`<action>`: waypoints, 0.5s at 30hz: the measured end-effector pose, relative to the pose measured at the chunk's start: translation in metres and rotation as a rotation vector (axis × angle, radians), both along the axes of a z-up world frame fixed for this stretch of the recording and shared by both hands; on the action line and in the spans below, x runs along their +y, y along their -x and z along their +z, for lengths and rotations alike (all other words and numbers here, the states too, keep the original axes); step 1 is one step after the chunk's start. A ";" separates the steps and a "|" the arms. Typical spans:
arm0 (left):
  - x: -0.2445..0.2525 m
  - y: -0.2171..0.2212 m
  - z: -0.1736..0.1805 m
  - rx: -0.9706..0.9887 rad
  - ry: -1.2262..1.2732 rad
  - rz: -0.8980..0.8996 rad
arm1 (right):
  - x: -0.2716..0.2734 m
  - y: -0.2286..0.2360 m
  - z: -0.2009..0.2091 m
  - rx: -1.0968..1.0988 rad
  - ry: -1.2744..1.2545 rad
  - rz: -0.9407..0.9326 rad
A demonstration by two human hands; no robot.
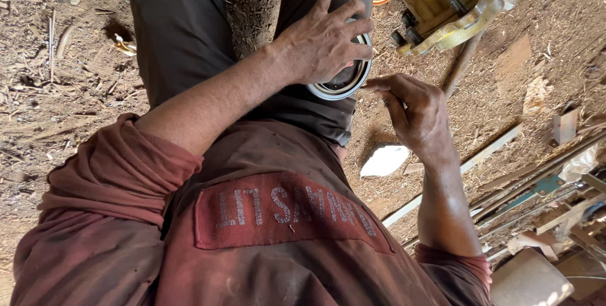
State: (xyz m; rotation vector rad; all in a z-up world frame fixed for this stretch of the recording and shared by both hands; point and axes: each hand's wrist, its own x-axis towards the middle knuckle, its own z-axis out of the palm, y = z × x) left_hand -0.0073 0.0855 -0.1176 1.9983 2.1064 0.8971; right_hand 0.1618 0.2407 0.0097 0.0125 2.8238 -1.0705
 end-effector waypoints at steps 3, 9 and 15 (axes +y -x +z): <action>0.001 0.000 -0.002 -0.023 0.022 0.001 | -0.004 0.003 -0.020 0.008 0.041 -0.081; 0.003 0.000 -0.006 -0.008 0.048 -0.001 | -0.005 -0.001 -0.045 -0.072 0.117 -0.120; 0.004 0.000 -0.005 -0.042 0.046 0.001 | 0.001 -0.001 -0.048 -0.141 0.157 -0.155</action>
